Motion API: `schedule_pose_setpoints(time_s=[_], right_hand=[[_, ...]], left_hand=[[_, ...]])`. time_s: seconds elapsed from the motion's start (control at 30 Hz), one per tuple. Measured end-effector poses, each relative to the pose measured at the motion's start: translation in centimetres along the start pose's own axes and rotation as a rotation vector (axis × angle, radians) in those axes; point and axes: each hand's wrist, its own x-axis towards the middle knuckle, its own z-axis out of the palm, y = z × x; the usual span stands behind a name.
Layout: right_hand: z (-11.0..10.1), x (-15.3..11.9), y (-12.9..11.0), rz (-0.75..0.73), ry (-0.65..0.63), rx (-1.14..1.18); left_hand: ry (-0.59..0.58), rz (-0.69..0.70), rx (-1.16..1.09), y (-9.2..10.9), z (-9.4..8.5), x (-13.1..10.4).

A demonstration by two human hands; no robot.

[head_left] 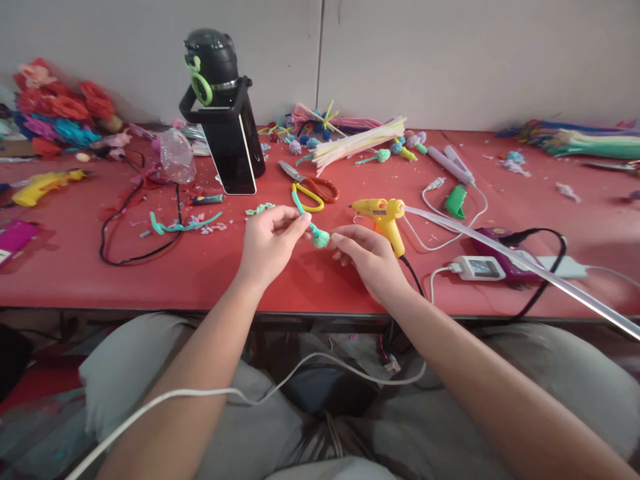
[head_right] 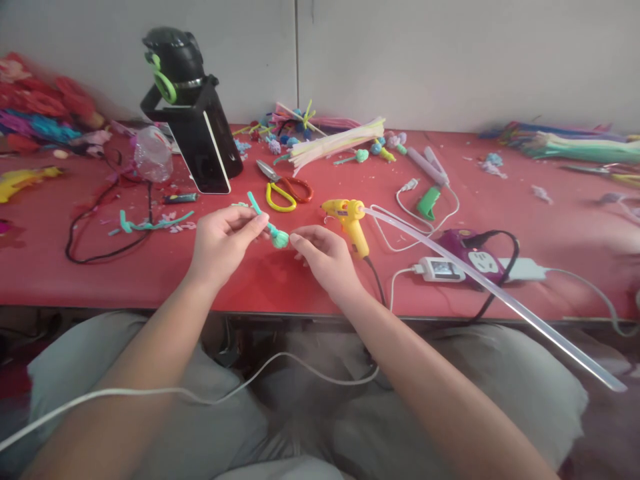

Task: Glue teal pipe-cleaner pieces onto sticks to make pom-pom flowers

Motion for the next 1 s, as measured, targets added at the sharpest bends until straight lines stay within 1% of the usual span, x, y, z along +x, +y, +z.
schedule_pose_setpoints(time_s=[0.17,0.43,0.7,1.0], right_hand=[[0.01,0.03,0.17,0.004,-0.015,-0.004],[-0.09,0.02,0.52,-0.027,-0.004,-0.041],[0.13,-0.04,0.10,-0.015,0.006,-0.054],[-0.02,-0.12,0.33,-0.022,0.010,-0.059]], left_hand=[[-0.011,-0.010,0.005,0.06,0.24,-0.11],[-0.021,-0.005,0.028,0.07,0.21,-0.17],[-0.032,0.023,0.040,-0.16,0.20,-0.24],[-0.092,0.049,0.101,0.05,-0.13,-0.16]])
